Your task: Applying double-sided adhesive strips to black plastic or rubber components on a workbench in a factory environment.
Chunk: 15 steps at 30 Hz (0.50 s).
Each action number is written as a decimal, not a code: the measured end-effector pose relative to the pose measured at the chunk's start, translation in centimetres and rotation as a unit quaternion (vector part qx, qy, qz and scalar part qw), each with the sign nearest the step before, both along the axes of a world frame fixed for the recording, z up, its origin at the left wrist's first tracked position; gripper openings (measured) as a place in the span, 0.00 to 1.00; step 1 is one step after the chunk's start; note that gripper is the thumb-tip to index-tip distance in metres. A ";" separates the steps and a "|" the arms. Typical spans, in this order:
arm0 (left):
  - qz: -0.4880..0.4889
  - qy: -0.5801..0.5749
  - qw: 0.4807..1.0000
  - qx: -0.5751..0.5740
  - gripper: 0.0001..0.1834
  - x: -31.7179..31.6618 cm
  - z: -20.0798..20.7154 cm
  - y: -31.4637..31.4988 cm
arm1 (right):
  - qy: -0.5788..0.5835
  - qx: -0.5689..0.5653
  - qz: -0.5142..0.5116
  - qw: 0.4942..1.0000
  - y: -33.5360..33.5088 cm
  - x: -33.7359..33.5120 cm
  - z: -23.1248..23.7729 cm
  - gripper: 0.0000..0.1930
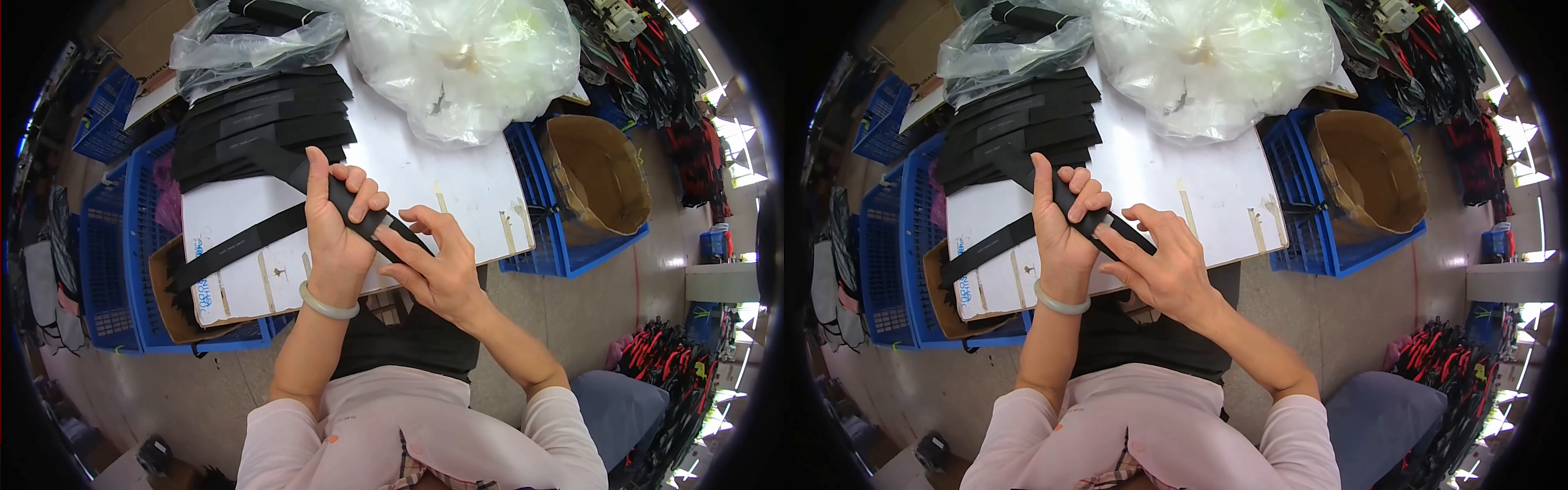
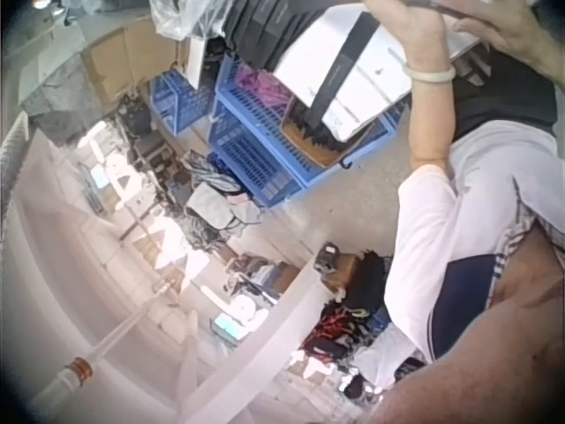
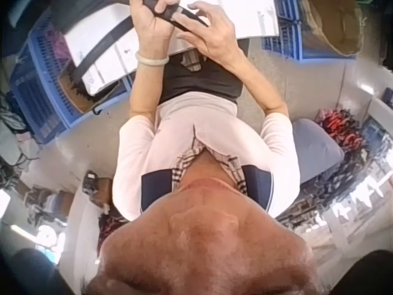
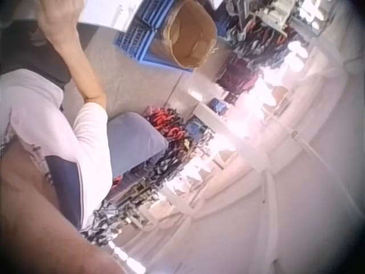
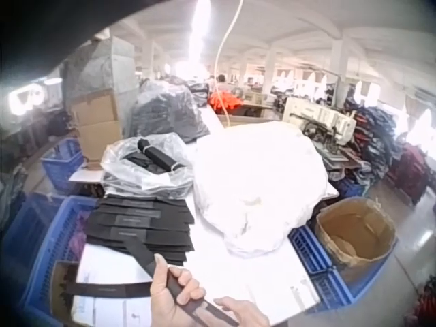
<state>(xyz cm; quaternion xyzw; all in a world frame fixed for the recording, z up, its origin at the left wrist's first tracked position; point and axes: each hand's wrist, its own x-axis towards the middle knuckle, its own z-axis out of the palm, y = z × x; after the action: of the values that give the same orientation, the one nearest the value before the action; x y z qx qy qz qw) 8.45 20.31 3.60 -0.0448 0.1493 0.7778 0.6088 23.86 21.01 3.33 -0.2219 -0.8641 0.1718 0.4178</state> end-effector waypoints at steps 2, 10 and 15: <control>-0.003 -0.013 1.000 0.010 0.22 0.1 0.0 0.0 | -0.009 -0.010 -0.003 1.000 -0.1 -0.1 -0.4 0.21; -0.004 -0.001 0.999 0.049 0.22 -0.1 -0.2 0.1 | -0.025 -0.020 0.004 0.999 0.0 -0.7 -1.0 0.21; 0.022 0.048 0.997 0.061 0.23 0.4 0.3 -0.4 | -0.017 -0.015 0.030 0.999 0.2 -0.5 -1.3 0.22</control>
<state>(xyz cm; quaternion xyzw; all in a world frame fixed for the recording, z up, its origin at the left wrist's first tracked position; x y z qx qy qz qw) 8.84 19.94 3.89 0.0264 0.1300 0.7998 0.5854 23.32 21.24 2.02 -0.2051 -0.8749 0.1932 0.3940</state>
